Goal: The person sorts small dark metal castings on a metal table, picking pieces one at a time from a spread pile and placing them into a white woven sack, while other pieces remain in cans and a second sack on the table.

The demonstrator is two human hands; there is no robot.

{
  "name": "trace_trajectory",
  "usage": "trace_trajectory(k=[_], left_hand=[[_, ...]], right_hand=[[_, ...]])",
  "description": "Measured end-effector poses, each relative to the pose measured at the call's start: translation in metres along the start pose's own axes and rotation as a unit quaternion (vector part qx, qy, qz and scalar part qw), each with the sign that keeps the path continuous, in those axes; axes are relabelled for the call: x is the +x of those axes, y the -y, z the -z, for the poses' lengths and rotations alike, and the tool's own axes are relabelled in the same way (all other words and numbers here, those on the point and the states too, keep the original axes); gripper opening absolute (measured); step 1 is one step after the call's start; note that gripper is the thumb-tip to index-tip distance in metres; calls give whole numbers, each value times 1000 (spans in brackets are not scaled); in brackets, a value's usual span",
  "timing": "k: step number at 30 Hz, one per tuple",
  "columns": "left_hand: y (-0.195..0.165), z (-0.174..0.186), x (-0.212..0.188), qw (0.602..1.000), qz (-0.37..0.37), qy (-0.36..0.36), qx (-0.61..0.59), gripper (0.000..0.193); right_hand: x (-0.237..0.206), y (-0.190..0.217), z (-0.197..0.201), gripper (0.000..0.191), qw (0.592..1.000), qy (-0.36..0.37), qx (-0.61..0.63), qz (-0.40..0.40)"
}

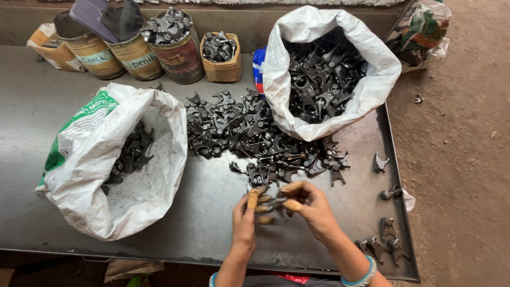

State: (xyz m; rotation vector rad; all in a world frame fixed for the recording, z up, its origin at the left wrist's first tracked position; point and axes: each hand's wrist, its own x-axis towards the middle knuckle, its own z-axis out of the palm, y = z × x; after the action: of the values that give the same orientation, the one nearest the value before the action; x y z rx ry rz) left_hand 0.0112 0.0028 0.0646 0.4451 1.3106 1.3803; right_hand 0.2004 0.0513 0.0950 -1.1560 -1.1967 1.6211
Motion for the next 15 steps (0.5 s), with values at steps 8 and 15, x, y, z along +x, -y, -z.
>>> trace_trajectory(k=[8,15], left_hand=[[-6,41,45,994,-13,-30,-107,36],[-37,36,34,955,-76,0,286,56]], right_hand=[[47,0,-16,42,830,-93,-491,249],[18,-8,9,46,868,-36,-468,166]])
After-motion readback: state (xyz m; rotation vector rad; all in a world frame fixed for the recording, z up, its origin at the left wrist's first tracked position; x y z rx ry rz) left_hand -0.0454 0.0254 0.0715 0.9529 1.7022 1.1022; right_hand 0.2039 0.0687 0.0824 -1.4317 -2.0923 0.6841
